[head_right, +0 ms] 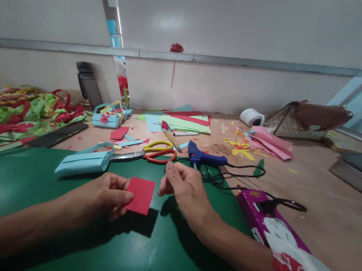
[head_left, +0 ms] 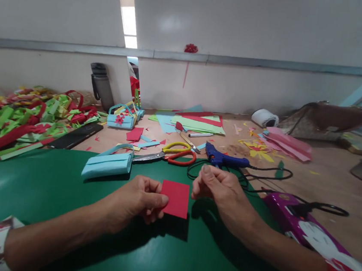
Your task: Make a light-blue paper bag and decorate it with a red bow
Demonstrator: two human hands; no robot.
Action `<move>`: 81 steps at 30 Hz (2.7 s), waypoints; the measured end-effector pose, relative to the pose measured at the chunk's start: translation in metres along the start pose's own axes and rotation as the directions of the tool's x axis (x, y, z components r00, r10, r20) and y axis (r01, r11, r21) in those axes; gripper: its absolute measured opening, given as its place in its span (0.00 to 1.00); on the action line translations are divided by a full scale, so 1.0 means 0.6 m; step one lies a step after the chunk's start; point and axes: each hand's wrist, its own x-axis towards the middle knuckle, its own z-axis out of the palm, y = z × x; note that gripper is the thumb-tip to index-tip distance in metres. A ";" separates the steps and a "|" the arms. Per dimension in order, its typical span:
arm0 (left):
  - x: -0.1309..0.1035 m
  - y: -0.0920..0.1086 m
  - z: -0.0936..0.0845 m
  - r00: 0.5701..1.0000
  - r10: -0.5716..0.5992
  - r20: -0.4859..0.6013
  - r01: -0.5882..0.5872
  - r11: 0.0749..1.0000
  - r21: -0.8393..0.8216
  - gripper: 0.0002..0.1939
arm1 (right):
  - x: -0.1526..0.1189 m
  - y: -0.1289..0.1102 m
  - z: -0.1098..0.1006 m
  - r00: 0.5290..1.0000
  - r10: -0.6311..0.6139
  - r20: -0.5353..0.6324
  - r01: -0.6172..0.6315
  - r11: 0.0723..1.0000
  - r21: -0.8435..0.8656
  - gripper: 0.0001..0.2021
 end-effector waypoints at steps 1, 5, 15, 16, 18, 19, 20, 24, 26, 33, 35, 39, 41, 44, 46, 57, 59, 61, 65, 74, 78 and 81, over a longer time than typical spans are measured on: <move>0.001 -0.002 0.000 1.000 0.003 0.007 -0.003 1.000 -0.006 0.13 | -0.001 0.003 0.003 0.999 0.020 0.045 -0.020 1.000 -0.005 0.18; 0.001 0.001 0.006 0.999 0.045 0.017 -0.046 0.999 0.010 0.12 | -0.006 -0.001 0.014 0.985 0.067 0.157 -0.034 0.978 -0.204 0.12; -0.010 0.006 -0.004 0.743 0.668 -0.026 -0.462 0.541 0.703 0.07 | 0.001 -0.014 -0.017 0.966 -0.257 0.040 0.251 0.877 -0.411 0.16; -0.009 0.002 -0.008 0.651 0.759 0.032 -0.497 0.393 0.774 0.07 | 0.000 -0.012 -0.015 0.956 -0.279 0.094 0.291 0.847 -0.444 0.11; -0.006 -0.006 -0.014 0.524 0.844 0.115 -0.493 0.191 0.849 0.09 | -0.005 -0.005 -0.009 0.896 -0.373 0.242 0.444 0.735 -0.512 0.17; -0.004 -0.009 -0.016 0.492 0.860 0.132 -0.477 0.140 0.868 0.09 | -0.007 -0.001 -0.005 0.841 -0.432 0.326 0.541 0.649 -0.535 0.20; -0.003 -0.013 -0.017 0.486 0.861 0.151 -0.462 0.106 0.880 0.09 | -0.010 0.004 -0.002 0.774 -0.491 0.399 0.631 0.546 -0.552 0.16; -0.011 -0.024 -0.015 0.511 0.819 0.261 -0.440 -0.012 0.898 0.09 | -0.027 0.016 0.004 0.576 -0.594 0.562 0.772 0.169 -0.613 0.13; -0.026 -0.026 -0.013 0.542 0.770 0.336 -0.445 -0.076 0.892 0.09 | -0.033 0.017 0.003 0.561 -0.583 0.588 0.772 0.112 -0.626 0.16; -0.064 -0.016 -0.015 0.539 0.686 0.488 -0.510 -0.194 0.838 0.06 | -0.015 -0.014 -0.008 0.823 -0.560 0.091 0.451 0.548 -0.705 0.08; -0.057 -0.012 -0.020 0.516 0.769 0.377 -0.511 -0.077 0.856 0.10 | -0.009 -0.020 -0.008 0.851 -0.526 -0.004 0.370 0.605 -0.705 0.09; -0.039 -0.008 -0.027 0.598 0.794 -0.110 -0.333 0.371 0.867 0.08 | -0.008 -0.014 -0.009 0.832 -0.555 -0.002 0.393 0.592 -0.704 0.06; -0.035 -0.012 -0.027 0.616 0.768 -0.173 -0.307 0.437 0.845 0.06 | -0.010 -0.003 -0.011 0.798 -0.594 0.101 0.475 0.518 -0.711 0.05; -0.032 -0.028 -0.021 0.612 0.786 0.090 -0.380 0.192 0.905 0.18 | -0.015 0.017 -0.009 0.671 -0.625 0.399 0.675 0.291 -0.678 0.07; -0.031 -0.039 -0.016 0.583 0.755 0.299 -0.416 -0.038 0.908 0.19 | -0.019 0.029 -0.005 0.601 -0.573 0.557 0.751 0.165 -0.640 0.12; -0.025 -0.058 -0.017 0.611 0.655 0.444 -0.522 -0.088 0.849 0.10 | -0.026 0.048 0.003 0.692 -0.418 0.589 0.717 0.304 -0.627 0.12; -0.025 -0.058 -0.019 0.625 0.659 0.418 -0.499 -0.074 0.863 0.10 | -0.027 0.046 0.003 0.674 -0.427 0.603 0.734 0.296 -0.611 0.13; -0.024 -0.058 -0.018 0.630 0.654 0.417 -0.486 -0.086 0.869 0.09 | -0.027 0.043 0.006 0.649 -0.444 0.618 0.755 0.279 -0.593 0.14; -0.023 -0.055 -0.010 0.624 0.630 0.462 -0.507 -0.123 0.853 0.10 | -0.025 0.038 0.011 0.612 -0.464 0.640 0.788 0.286 -0.546 0.16; -0.023 -0.057 0.001 0.674 0.646 0.358 -0.466 -0.004 0.885 0.10 | -0.030 0.048 0.009 0.649 -0.446 0.616 0.760 0.340 -0.554 0.15; -0.020 -0.058 -0.002 0.790 0.568 0.230 -0.417 0.223 0.881 0.11 | -0.031 0.055 0.006 0.769 -0.359 0.529 0.639 0.465 -0.613 0.12; -0.019 -0.053 0.002 0.810 0.558 0.178 -0.408 0.320 0.855 0.11 | -0.029 0.047 0.010 0.849 -0.232 0.475 0.521 0.525 -0.673 0.11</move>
